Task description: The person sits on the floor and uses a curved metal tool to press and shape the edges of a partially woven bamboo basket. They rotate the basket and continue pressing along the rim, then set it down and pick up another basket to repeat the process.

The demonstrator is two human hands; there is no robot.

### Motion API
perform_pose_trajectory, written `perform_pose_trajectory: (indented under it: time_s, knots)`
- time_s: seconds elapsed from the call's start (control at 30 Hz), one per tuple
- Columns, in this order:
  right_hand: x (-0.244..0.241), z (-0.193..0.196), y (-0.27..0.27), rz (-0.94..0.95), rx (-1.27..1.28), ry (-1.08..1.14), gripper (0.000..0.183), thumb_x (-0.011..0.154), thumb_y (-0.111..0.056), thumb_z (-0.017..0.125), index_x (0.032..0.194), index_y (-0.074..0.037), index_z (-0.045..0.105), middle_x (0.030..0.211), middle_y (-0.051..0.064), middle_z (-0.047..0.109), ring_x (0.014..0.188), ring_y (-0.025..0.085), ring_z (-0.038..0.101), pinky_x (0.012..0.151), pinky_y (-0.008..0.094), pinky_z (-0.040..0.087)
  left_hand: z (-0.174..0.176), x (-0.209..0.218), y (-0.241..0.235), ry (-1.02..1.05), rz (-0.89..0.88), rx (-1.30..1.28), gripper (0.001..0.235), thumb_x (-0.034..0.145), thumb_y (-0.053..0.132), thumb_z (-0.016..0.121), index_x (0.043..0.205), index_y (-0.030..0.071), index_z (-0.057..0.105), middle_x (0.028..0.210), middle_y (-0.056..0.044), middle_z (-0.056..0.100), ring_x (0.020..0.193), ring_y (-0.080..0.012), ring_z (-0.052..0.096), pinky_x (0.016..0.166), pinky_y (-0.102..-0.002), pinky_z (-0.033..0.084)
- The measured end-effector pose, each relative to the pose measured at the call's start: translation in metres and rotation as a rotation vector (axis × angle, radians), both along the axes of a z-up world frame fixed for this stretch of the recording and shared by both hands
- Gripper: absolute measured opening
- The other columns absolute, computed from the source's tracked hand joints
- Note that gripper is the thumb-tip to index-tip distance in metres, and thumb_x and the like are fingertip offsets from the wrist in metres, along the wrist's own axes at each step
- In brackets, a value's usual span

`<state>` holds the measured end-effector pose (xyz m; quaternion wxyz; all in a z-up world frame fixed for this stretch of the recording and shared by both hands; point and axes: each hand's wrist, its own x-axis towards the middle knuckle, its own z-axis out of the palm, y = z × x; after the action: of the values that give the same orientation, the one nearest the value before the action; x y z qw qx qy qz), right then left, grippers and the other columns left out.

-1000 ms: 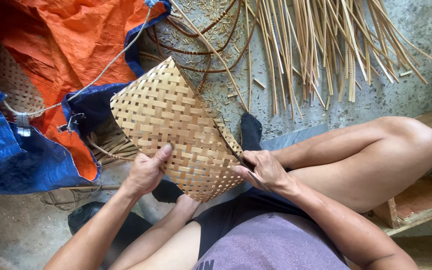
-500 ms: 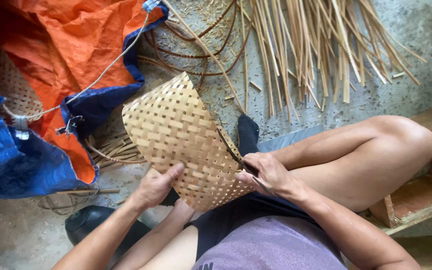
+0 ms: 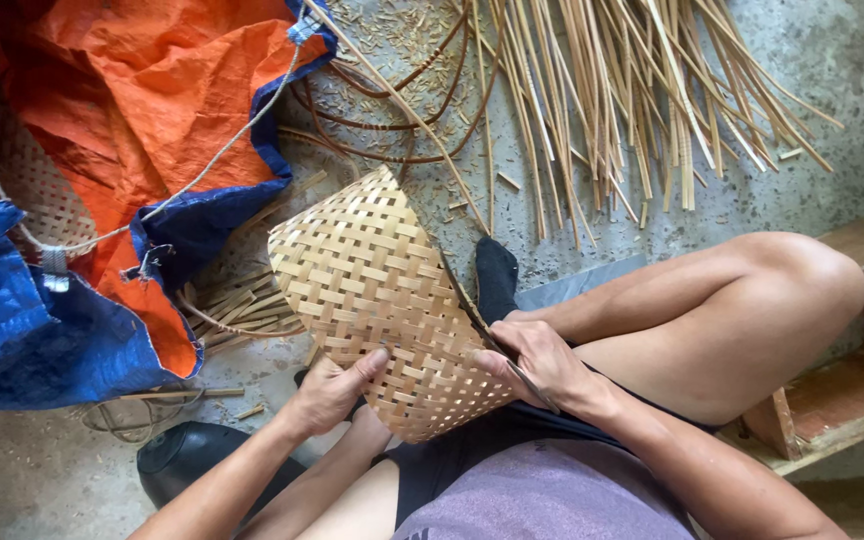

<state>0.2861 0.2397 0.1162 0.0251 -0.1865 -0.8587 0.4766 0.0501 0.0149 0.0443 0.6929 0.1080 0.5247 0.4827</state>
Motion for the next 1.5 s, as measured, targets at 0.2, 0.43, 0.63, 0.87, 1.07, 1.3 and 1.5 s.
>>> perform_pose_trajectory:
  time_s: [0.2,0.43,0.63,0.87,1.07,1.3,1.5]
  knots:
    - [-0.002,0.000,0.002,-0.005,-0.030,-0.019,0.044,0.098,-0.034,0.063,0.074,0.001,0.053,0.068,0.020,0.052,0.064,0.036,0.052,0.060,0.045,0.043,-0.009,0.008,-0.007,-0.001,-0.002,-0.007,0.045,0.098,0.036,0.063,0.123,-0.001,0.070,0.113,-0.007,0.075,0.104,-0.0160,0.068,0.091,-0.034,0.057]
    - [-0.005,0.000,-0.002,-0.088,-0.045,-0.179,0.049,0.097,-0.035,0.064,0.068,0.001,0.049,0.064,0.020,0.051,0.059,0.036,0.052,0.058,0.046,0.042,-0.017,0.013,-0.012,-0.110,-0.022,-0.020,0.037,0.100,0.034,0.064,0.116,0.003,0.072,0.104,-0.003,0.071,0.093,-0.0124,0.062,0.081,-0.031,0.054]
    - [-0.012,-0.001,0.008,-0.076,0.005,-0.185,0.045,0.098,-0.035,0.063,0.071,0.000,0.054,0.064,0.021,0.054,0.061,0.040,0.056,0.057,0.047,0.043,-0.023,0.018,-0.013,-0.077,-0.069,-0.029,0.039,0.098,0.032,0.063,0.120,0.002,0.072,0.115,-0.005,0.077,0.105,-0.0134,0.069,0.092,-0.030,0.057]
    - [-0.017,0.014,0.014,0.023,-0.190,0.060,0.035,0.097,-0.033,0.062,0.080,-0.003,0.062,0.070,0.018,0.062,0.061,0.036,0.062,0.056,0.042,0.047,0.048,-0.050,-0.010,-0.151,-0.226,0.151,0.097,0.076,0.048,0.085,0.150,0.001,0.044,0.150,-0.013,0.055,0.136,-0.0226,0.056,0.113,-0.040,0.046]
    - [-0.042,0.012,0.022,0.259,-0.222,0.241,0.035,0.089,-0.032,0.070,0.077,-0.002,0.057,0.065,0.018,0.054,0.056,0.034,0.057,0.054,0.042,0.046,0.110,-0.101,-0.012,-0.265,0.328,0.447,0.085,0.085,0.036,0.081,0.151,-0.005,0.044,0.146,-0.021,0.055,0.130,-0.0310,0.059,0.109,-0.048,0.050]
    - [-0.048,-0.064,0.017,0.008,-0.086,-0.094,0.041,0.094,-0.037,0.068,0.079,0.000,0.059,0.069,0.020,0.057,0.060,0.038,0.053,0.058,0.044,0.045,0.006,-0.079,0.028,0.022,0.410,0.144,0.038,0.105,0.010,0.064,0.135,-0.012,0.057,0.118,-0.015,0.066,0.103,-0.0240,0.061,0.090,-0.041,0.053]
    - [-0.027,-0.099,0.003,-0.008,-0.054,-0.023,0.047,0.097,-0.039,0.066,0.075,0.001,0.054,0.069,0.022,0.054,0.063,0.040,0.055,0.059,0.046,0.044,-0.028,-0.056,0.026,-0.166,0.428,0.127,0.039,0.099,0.010,0.060,0.136,-0.002,0.056,0.127,-0.013,0.070,0.113,-0.0224,0.069,0.099,-0.041,0.058]
